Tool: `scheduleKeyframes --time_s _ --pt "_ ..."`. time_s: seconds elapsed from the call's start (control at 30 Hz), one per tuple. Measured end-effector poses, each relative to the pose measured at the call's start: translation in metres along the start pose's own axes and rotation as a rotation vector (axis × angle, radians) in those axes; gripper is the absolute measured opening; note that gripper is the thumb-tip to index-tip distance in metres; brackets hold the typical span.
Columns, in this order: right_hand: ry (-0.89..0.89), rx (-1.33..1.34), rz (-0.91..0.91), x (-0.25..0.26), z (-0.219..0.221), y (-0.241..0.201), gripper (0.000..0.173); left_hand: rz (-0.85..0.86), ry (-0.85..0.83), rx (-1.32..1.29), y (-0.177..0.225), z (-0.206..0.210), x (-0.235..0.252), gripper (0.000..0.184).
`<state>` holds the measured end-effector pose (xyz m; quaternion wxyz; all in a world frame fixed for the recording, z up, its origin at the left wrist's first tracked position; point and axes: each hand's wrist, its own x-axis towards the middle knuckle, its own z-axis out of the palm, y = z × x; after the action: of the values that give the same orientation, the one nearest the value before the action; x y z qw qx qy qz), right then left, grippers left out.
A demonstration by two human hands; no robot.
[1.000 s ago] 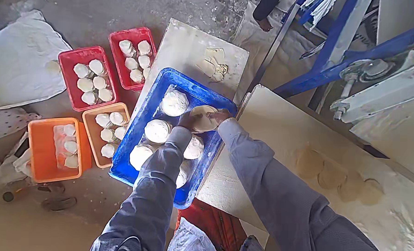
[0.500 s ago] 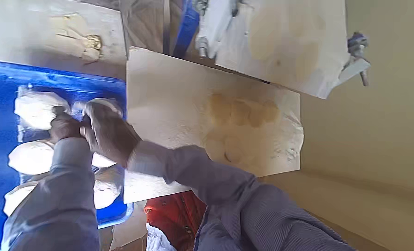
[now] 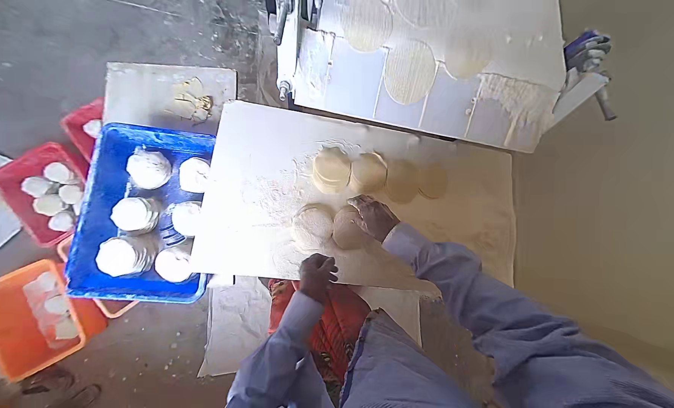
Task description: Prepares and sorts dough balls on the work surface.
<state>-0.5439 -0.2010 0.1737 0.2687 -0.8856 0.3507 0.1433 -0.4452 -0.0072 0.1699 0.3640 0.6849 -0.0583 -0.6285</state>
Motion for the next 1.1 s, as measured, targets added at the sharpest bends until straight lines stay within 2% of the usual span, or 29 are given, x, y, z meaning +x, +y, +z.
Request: scheduleKeyframes --time_s 0.1,0.27,0.47,0.53,0.63,0.67,0.77,0.83,1.03,1.1 --pt "0.041 -0.023 -0.038 0.007 0.010 0.009 0.025 -0.059 0.056 0.059 -0.008 0.036 0.020 0.025" --pt "0.088 -0.009 -0.036 0.005 0.012 0.014 0.017 0.012 0.127 0.141 -0.018 0.052 0.025 0.024" --pt "0.109 -0.041 -0.051 0.012 0.011 0.015 0.016 0.031 0.198 0.099 -0.019 0.059 0.024 0.023" --pt "0.104 -0.066 -0.074 0.017 0.011 0.017 0.021 0.025 0.208 0.089 -0.016 0.061 0.023 0.023" --pt "-0.022 -0.085 -0.158 0.026 0.004 0.019 0.045 0.001 0.230 0.026 -0.008 0.065 0.025 0.028" --pt "-0.065 -0.093 -0.178 0.029 0.003 0.018 0.048 -0.012 0.231 -0.002 -0.005 0.067 0.027 0.031" --pt "-0.175 -0.122 -0.179 0.036 0.004 0.015 0.047 -0.052 0.218 -0.078 0.000 0.070 0.035 0.034" --pt "-0.243 -0.144 -0.150 0.042 0.002 0.013 0.049 -0.069 0.225 -0.096 0.003 0.071 0.040 0.029" --pt "-0.497 -0.148 -0.057 0.053 -0.013 0.003 0.059 -0.065 0.206 -0.057 0.003 0.070 0.043 0.028" --pt "-0.496 -0.139 -0.046 0.053 -0.009 0.006 0.065 -0.061 0.189 -0.031 0.000 0.066 0.039 0.028"
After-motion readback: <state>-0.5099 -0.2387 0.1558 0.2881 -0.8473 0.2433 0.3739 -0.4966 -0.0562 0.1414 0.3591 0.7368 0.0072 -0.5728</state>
